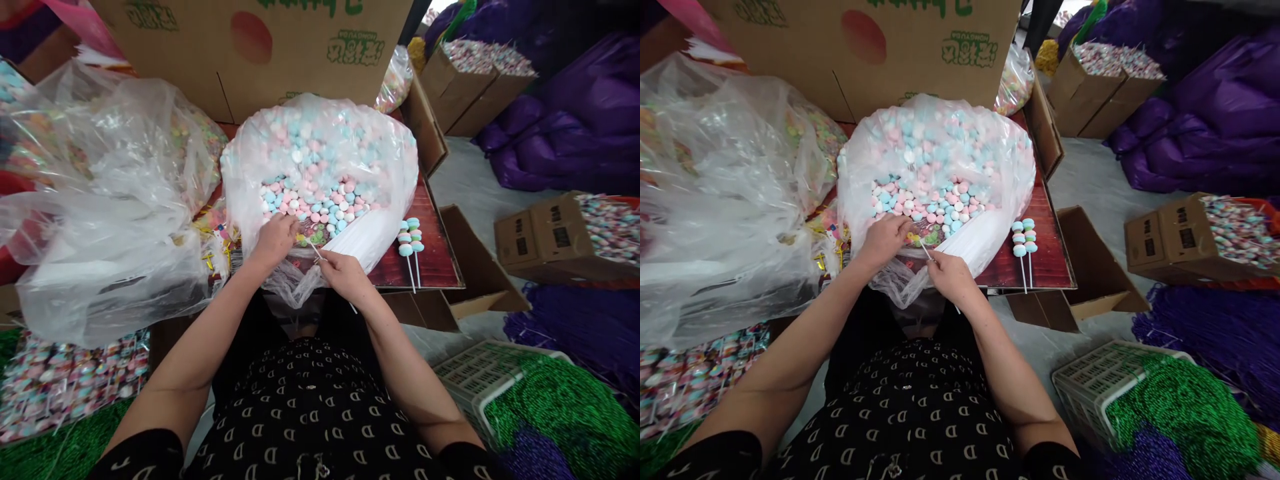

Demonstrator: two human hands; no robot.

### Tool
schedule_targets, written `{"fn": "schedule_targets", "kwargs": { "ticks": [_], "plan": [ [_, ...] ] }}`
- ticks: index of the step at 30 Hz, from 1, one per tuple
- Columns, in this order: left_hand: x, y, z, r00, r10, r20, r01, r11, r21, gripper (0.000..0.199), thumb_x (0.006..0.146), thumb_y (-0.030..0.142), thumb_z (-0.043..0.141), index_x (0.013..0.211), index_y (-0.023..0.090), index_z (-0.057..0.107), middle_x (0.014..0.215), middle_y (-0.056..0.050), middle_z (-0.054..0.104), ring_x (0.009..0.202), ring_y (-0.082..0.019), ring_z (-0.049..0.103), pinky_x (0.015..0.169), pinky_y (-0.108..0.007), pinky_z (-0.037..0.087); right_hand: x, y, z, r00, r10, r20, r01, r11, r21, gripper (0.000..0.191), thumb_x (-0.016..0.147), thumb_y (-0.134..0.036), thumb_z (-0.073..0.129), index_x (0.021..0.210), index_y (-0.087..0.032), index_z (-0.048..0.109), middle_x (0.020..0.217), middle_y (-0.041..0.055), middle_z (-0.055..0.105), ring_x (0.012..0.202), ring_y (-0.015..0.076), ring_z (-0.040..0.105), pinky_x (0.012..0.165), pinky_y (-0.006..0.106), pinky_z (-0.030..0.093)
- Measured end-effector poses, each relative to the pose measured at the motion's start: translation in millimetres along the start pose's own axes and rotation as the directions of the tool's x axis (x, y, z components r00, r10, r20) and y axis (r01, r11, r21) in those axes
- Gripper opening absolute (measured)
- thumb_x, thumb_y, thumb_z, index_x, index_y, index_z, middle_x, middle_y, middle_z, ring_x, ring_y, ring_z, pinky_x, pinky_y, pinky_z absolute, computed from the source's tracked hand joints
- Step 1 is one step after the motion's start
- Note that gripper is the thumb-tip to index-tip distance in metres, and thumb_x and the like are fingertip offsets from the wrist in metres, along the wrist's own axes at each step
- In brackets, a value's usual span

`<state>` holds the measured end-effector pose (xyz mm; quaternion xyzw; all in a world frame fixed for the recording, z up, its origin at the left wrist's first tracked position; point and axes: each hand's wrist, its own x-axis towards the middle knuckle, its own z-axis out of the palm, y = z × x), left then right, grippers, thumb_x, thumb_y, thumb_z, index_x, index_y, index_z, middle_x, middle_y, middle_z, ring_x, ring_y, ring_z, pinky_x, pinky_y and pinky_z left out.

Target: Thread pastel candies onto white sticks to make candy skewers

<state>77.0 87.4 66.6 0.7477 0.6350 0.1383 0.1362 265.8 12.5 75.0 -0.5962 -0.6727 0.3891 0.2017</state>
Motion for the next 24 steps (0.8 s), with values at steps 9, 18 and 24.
{"fn": "schedule_targets", "kwargs": {
  "ticks": [9,18,24],
  "plan": [
    [47,-6,-17.1,0.984,-0.173,0.043,0.161,0.965,0.206,0.049,0.097,0.029,0.06,0.142,0.012,0.062,0.145,-0.024,0.057,0.122,-0.041,0.067,0.099,-0.046,0.054,-12,9,8,0.995,0.062,-0.077,-0.043,0.972,0.231,0.049,0.093,-0.037,0.051,0.127,-0.016,0.081,0.049,-0.0051,0.052,0.052,0.0172,0.053,0.065,0.029,0.048],
    [54,-25,-23.9,0.981,-0.196,-0.012,0.196,0.981,0.01,0.034,0.084,0.015,0.063,0.117,0.013,0.071,0.12,-0.018,0.07,0.118,-0.034,0.067,0.104,-0.042,0.05,-17,17,11,0.99,0.112,-0.082,-0.066,0.9,0.432,0.06,0.093,-0.047,0.054,0.139,-0.015,0.073,0.059,-0.0043,0.061,0.043,0.012,0.046,0.053,0.027,0.044],
    [21,-20,-17.6,0.97,-0.222,-0.102,0.134,0.832,-0.538,0.022,0.077,0.023,0.067,0.099,0.02,0.067,0.078,0.002,0.06,0.074,-0.017,0.059,0.076,-0.03,0.049,19,7,18,0.987,0.084,-0.14,0.005,0.841,0.541,0.052,0.09,-0.045,0.06,0.13,-0.018,0.077,0.073,-0.0018,0.067,0.05,0.0104,0.047,0.052,0.024,0.043]
  ]
}}
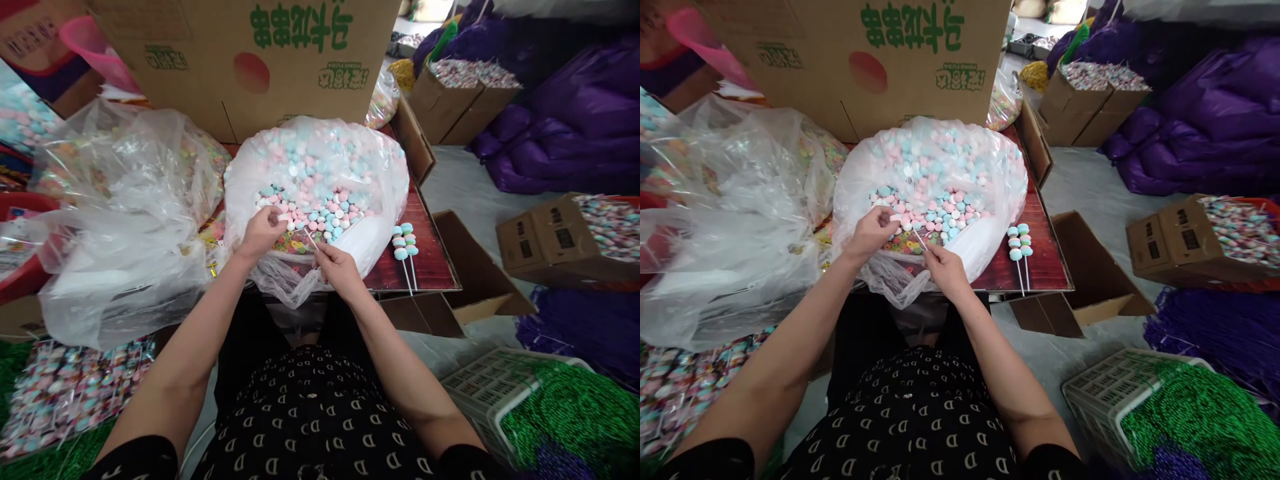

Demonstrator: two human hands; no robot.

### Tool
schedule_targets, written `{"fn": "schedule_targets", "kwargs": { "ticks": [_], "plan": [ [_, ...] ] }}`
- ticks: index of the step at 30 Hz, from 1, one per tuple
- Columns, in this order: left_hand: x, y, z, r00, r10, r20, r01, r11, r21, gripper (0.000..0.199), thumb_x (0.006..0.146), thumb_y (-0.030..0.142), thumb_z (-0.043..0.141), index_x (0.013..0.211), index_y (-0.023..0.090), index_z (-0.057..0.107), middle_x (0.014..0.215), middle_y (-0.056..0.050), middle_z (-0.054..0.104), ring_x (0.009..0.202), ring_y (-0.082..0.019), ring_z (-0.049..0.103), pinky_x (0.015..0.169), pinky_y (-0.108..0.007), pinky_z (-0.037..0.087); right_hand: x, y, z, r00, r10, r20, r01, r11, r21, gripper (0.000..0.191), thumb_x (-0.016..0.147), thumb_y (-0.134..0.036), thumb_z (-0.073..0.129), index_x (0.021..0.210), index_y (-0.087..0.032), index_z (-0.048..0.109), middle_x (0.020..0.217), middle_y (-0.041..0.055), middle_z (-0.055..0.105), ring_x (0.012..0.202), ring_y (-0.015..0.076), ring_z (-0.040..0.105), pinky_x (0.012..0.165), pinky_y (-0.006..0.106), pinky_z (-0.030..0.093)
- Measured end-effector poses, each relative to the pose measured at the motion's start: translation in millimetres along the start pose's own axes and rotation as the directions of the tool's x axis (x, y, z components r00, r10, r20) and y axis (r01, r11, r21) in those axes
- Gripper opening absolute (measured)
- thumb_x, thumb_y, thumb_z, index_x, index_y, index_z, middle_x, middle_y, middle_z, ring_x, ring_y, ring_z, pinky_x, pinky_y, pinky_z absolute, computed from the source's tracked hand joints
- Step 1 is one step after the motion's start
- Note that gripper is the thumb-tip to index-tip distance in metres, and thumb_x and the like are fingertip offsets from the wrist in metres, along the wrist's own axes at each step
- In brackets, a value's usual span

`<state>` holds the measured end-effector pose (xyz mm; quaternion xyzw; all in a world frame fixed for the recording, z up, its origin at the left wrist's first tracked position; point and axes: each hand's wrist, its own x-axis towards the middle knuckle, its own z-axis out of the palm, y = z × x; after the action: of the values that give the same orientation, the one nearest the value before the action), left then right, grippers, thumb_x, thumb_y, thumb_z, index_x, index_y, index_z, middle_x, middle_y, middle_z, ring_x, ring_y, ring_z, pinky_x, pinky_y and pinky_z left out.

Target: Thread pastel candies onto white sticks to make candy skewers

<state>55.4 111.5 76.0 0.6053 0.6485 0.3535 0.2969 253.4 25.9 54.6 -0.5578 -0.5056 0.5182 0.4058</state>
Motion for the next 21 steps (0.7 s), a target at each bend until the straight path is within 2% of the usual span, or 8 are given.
{"fn": "schedule_targets", "kwargs": {
  "ticks": [3,6,8,10,12,14,17,21],
  "plan": [
    [-32,1,9.1,0.996,0.041,0.084,-0.004,0.918,-0.396,0.027,0.076,0.032,0.072,0.099,0.02,0.064,0.077,0.004,0.06,0.069,-0.013,0.057,0.068,-0.025,0.047,13,-7,8,0.996,-0.066,-0.052,0.067,0.998,0.005,0.048,0.093,-0.047,0.06,0.129,-0.02,0.077,0.08,0.0001,0.07,0.062,0.0124,0.054,0.057,0.023,0.044],
    [-57,5,18.2,0.983,0.115,0.147,-0.005,0.803,-0.596,0.033,0.075,0.037,0.078,0.1,0.02,0.064,0.083,0.002,0.066,0.073,-0.012,0.062,0.072,-0.025,0.051,14,-11,15,0.996,-0.076,-0.051,0.079,0.995,0.068,0.048,0.091,-0.053,0.066,0.125,-0.021,0.077,0.082,0.0002,0.07,0.063,0.0119,0.054,0.056,0.023,0.043],
    [-67,7,21.9,0.978,0.148,0.145,-0.027,0.786,-0.617,0.034,0.076,0.037,0.08,0.101,0.02,0.064,0.087,0.0,0.07,0.076,-0.013,0.066,0.075,-0.026,0.054,11,-13,17,0.999,-0.035,-0.028,0.038,0.988,0.152,0.049,0.088,-0.059,0.069,0.115,-0.019,0.078,0.077,-0.0012,0.066,0.056,0.0097,0.048,0.052,0.023,0.039],
    [-71,6,23.5,0.976,0.173,0.133,-0.067,0.82,-0.569,0.034,0.078,0.036,0.081,0.104,0.02,0.067,0.09,-0.001,0.071,0.076,-0.013,0.066,0.072,-0.025,0.053,6,-15,17,1.0,0.02,-0.003,-0.018,0.971,0.238,0.05,0.082,-0.062,0.073,0.106,-0.018,0.076,0.069,-0.0041,0.059,0.05,0.0076,0.04,0.048,0.023,0.033],
    [-74,6,23.5,0.974,0.191,0.123,-0.101,0.851,-0.516,0.037,0.079,0.034,0.081,0.111,0.019,0.069,0.096,-0.003,0.073,0.078,-0.013,0.065,0.071,-0.024,0.053,3,-19,16,0.998,0.061,0.011,-0.061,0.952,0.299,0.051,0.076,-0.06,0.079,0.103,-0.017,0.075,0.061,-0.0076,0.05,0.048,0.0064,0.034,0.046,0.022,0.028],
    [-77,5,22.8,0.97,0.193,0.147,-0.087,0.841,-0.534,0.046,0.078,0.032,0.083,0.12,0.019,0.07,0.104,-0.005,0.074,0.083,-0.014,0.066,0.073,-0.025,0.055,1,-24,14,0.997,0.081,0.011,-0.08,0.94,0.331,0.051,0.072,-0.055,0.082,0.105,-0.017,0.075,0.057,-0.0098,0.043,0.047,0.006,0.031,0.045,0.022,0.025],
    [-82,6,22.6,0.957,0.162,0.24,0.042,0.743,-0.668,0.052,0.081,0.036,0.082,0.129,0.021,0.07,0.103,-0.005,0.075,0.08,-0.015,0.068,0.072,-0.028,0.058,-3,-31,12,0.996,0.087,-0.002,-0.081,0.933,0.351,0.049,0.071,-0.049,0.082,0.106,-0.016,0.076,0.056,-0.0103,0.042,0.047,0.0055,0.028,0.045,0.022,0.021],
    [-83,8,25.3,0.958,0.068,0.279,0.191,0.575,-0.795,0.036,0.083,0.043,0.081,0.11,0.02,0.075,0.08,-0.001,0.071,0.062,-0.013,0.062,0.06,-0.028,0.055,-9,-34,9,0.996,0.076,0.038,-0.084,0.941,0.329,0.05,0.071,-0.047,0.08,0.109,-0.014,0.078,0.059,-0.009,0.045,0.048,0.005,0.026,0.046,0.023,0.02]
  ]
}}
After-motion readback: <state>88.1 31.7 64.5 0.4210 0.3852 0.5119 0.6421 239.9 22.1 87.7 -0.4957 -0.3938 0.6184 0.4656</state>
